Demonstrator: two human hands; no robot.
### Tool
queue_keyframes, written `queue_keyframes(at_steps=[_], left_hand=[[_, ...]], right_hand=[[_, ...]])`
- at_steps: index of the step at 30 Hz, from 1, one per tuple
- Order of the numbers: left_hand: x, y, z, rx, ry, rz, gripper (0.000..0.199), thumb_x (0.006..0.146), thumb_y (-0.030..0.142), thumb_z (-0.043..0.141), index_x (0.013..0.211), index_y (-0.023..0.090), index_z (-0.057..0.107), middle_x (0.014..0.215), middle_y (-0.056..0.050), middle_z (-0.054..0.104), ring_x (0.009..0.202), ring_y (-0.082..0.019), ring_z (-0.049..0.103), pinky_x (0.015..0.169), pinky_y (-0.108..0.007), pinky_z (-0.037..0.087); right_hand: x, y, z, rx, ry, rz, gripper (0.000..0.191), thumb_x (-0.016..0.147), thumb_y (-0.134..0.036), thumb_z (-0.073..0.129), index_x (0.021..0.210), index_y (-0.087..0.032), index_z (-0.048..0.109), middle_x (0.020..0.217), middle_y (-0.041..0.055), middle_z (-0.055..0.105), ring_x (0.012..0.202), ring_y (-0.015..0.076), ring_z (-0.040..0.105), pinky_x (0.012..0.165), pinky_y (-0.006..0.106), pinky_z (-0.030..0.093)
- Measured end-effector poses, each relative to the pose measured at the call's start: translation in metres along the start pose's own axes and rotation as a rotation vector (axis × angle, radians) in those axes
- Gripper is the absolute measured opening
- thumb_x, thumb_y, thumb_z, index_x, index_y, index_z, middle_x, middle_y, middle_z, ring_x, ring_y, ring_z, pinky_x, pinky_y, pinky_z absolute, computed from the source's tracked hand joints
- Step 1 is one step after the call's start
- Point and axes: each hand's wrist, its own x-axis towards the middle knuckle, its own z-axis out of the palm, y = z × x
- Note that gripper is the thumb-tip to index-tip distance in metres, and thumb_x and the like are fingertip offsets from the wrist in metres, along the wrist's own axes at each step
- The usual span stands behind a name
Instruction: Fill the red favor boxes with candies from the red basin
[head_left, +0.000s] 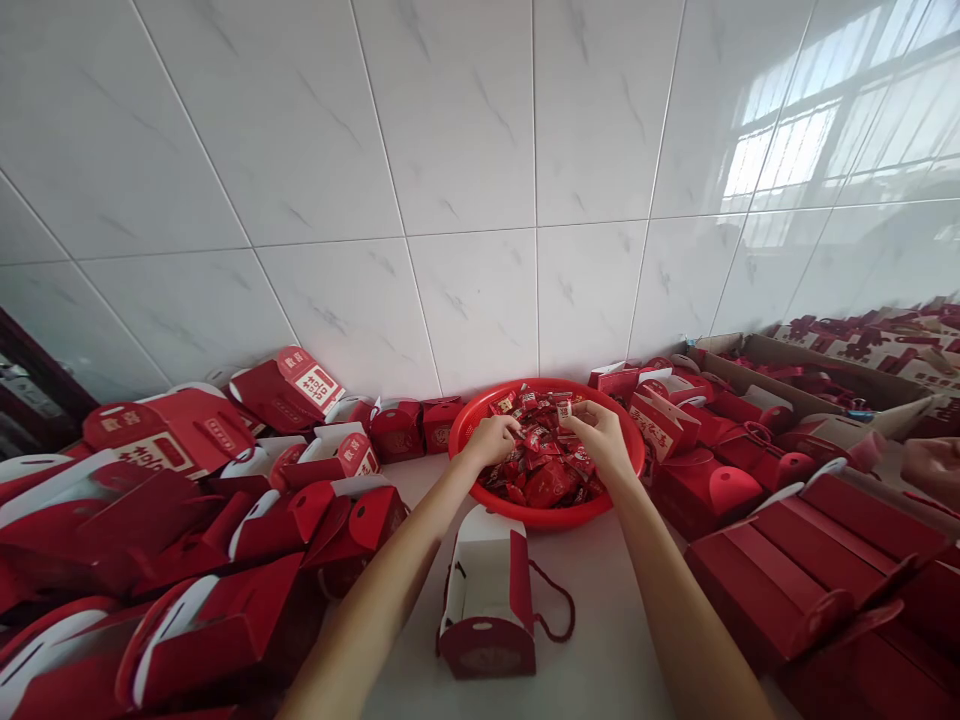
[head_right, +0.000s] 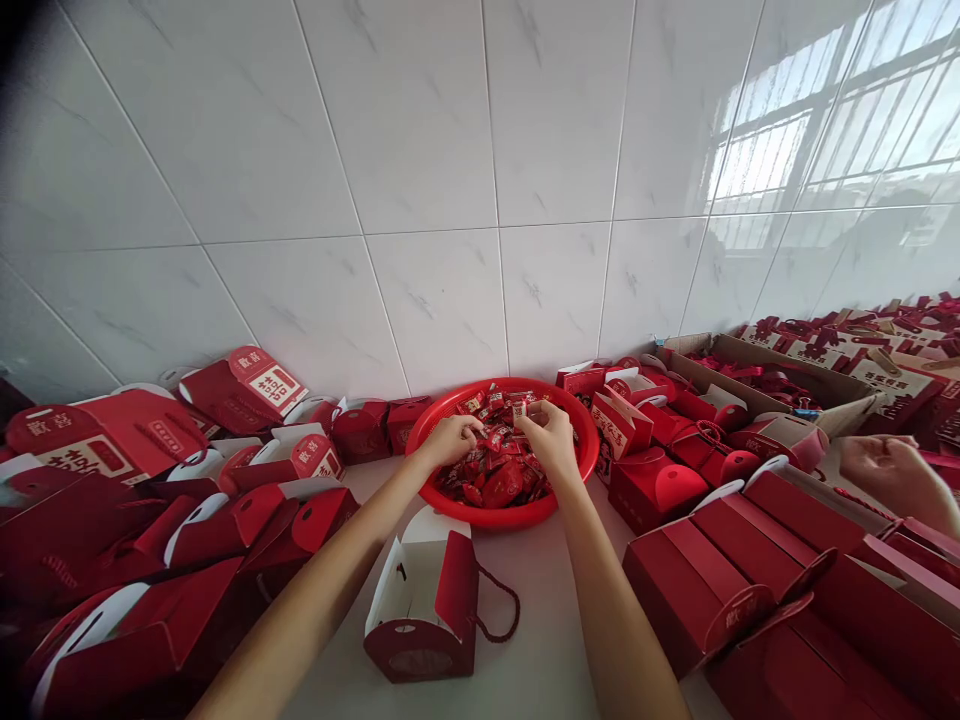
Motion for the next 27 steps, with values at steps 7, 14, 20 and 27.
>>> queue_keyframes(at_steps=[7, 14, 20, 27], left_hand=[[0.002, 0.003, -0.003, -0.08, 0.166, 0.045, 0.035, 0.085, 0.007, 0.049, 0.108, 0.021, 0.071, 0.115, -0.001, 0.074, 0.103, -0.014, 0.068, 0.089, -0.024, 0.052], [0.0, 0.004, -0.009, -0.089, 0.28, -0.012, 0.032, 0.088, 0.009, 0.049, 0.107, 0.021, 0.073, 0.115, -0.003, 0.075, 0.104, -0.017, 0.069, 0.096, -0.029, 0.052], [-0.003, 0.008, -0.006, -0.027, 0.174, -0.025, 0.021, 0.088, 0.018, 0.056, 0.089, 0.021, 0.077, 0.095, -0.002, 0.078, 0.09, -0.019, 0.071, 0.082, -0.027, 0.055], [0.007, -0.002, -0.003, 0.139, -0.014, -0.165, 0.021, 0.096, 0.024, 0.056, 0.113, 0.018, 0.067, 0.119, -0.008, 0.068, 0.106, -0.021, 0.065, 0.092, -0.038, 0.054]], right_hand=[[0.002, 0.001, 0.002, 0.017, 0.01, 0.012, 0.021, 0.061, -0.034, 0.069, 0.07, -0.022, 0.054, 0.067, 0.0014, 0.069, 0.074, 0.0228, 0.069, 0.068, 0.032, 0.055], [0.0, -0.003, 0.002, 0.061, -0.004, 0.052, 0.019, 0.061, -0.029, 0.067, 0.073, -0.023, 0.052, 0.069, 0.003, 0.072, 0.076, 0.0253, 0.072, 0.064, 0.033, 0.056], [-0.003, -0.007, 0.002, 0.087, -0.027, 0.047, 0.017, 0.062, -0.027, 0.066, 0.075, -0.022, 0.057, 0.072, 0.0037, 0.074, 0.08, 0.0259, 0.073, 0.071, 0.035, 0.059], [-0.005, -0.008, 0.001, 0.08, -0.039, 0.043, 0.015, 0.064, -0.028, 0.065, 0.076, -0.021, 0.061, 0.074, 0.0042, 0.074, 0.082, 0.0257, 0.073, 0.073, 0.035, 0.059]])
